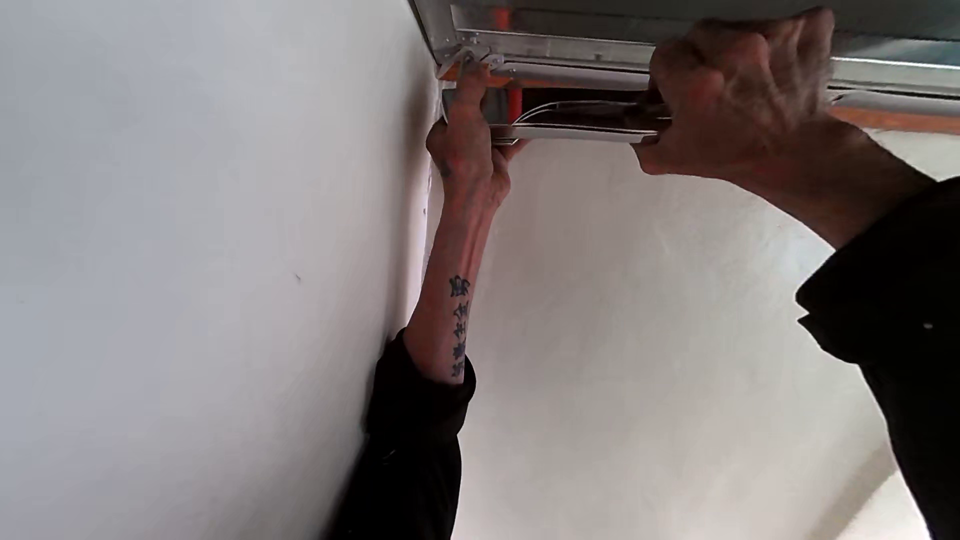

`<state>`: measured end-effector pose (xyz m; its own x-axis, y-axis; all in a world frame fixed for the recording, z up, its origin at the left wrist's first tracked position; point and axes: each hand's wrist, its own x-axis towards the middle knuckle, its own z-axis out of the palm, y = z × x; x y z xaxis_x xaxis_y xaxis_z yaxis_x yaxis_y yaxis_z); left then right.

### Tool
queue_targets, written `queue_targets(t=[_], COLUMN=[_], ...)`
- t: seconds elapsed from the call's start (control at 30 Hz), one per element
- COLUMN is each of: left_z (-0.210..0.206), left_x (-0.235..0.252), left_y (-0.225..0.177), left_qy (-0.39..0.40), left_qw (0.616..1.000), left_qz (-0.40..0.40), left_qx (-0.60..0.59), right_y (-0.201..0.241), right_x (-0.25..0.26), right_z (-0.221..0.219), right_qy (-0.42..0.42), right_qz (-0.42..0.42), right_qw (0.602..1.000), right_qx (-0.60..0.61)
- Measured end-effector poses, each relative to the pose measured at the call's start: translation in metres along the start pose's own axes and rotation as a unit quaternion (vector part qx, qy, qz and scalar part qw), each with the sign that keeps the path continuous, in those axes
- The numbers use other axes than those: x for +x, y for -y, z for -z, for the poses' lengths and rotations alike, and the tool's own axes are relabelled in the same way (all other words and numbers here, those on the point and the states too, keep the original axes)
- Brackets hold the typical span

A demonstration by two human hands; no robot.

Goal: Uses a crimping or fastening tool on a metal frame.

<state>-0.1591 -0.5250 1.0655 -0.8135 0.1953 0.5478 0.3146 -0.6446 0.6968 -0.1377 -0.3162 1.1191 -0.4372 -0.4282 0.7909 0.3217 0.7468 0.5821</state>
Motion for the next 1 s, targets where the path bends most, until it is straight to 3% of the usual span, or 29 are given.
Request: queue_targets(t=[0.13,0.27,0.37,0.5,0.57,0.63,0.67,0.7,0.73,0.8,0.87,1.0], left_z=[-0.002,-0.004,0.000,-0.001,-0.001,0.003,0.003,0.003,0.001,-0.001,-0.003,0.000], left_x=[0.007,0.006,0.009,0.007,0.019,0.072,0.087,0.075,0.043,0.006,-0.001,0.002], left_y=[0.005,0.007,0.010,0.007,0.011,0.049,0.059,0.051,0.028,0.001,-0.003,0.001], left_qy=[-0.011,-0.034,-0.024,-0.026,-0.016,-0.027,-0.030,-0.035,-0.027,-0.016,-0.012,-0.007], left_qw=[1.000,0.999,0.999,0.999,1.000,0.983,0.973,0.979,0.994,1.000,1.000,1.000], left_qz=[-0.004,-0.023,-0.028,-0.006,-0.009,-0.142,-0.187,-0.169,-0.092,-0.010,-0.001,-0.007], left_qx=[-0.018,-0.018,-0.031,-0.021,-0.023,-0.110,-0.135,-0.109,-0.051,-0.002,-0.009,-0.008], right_y=[0.005,0.042,0.055,0.050,0.048,0.049,0.050,0.050,0.050,0.048,0.044,0.029], right_x=[-0.014,-0.049,-0.047,-0.034,-0.031,-0.036,-0.040,-0.042,-0.041,-0.035,-0.027,-0.016], right_z=[0.003,0.015,0.019,0.026,0.025,0.023,0.022,0.023,0.025,0.027,0.025,0.015], right_qy=[-0.055,-0.043,0.061,0.220,0.251,0.201,0.134,0.061,0.014,0.022,0.069,0.055], right_qz=[0.005,0.018,0.012,-0.015,-0.026,-0.032,-0.030,-0.029,-0.041,-0.095,-0.124,-0.076], right_qw=[0.998,0.998,0.994,0.957,0.944,0.962,0.980,0.991,0.996,0.995,0.990,0.996], right_qx=[0.009,0.044,0.087,0.187,0.215,0.180,0.147,0.117,0.084,0.034,0.020,0.004])
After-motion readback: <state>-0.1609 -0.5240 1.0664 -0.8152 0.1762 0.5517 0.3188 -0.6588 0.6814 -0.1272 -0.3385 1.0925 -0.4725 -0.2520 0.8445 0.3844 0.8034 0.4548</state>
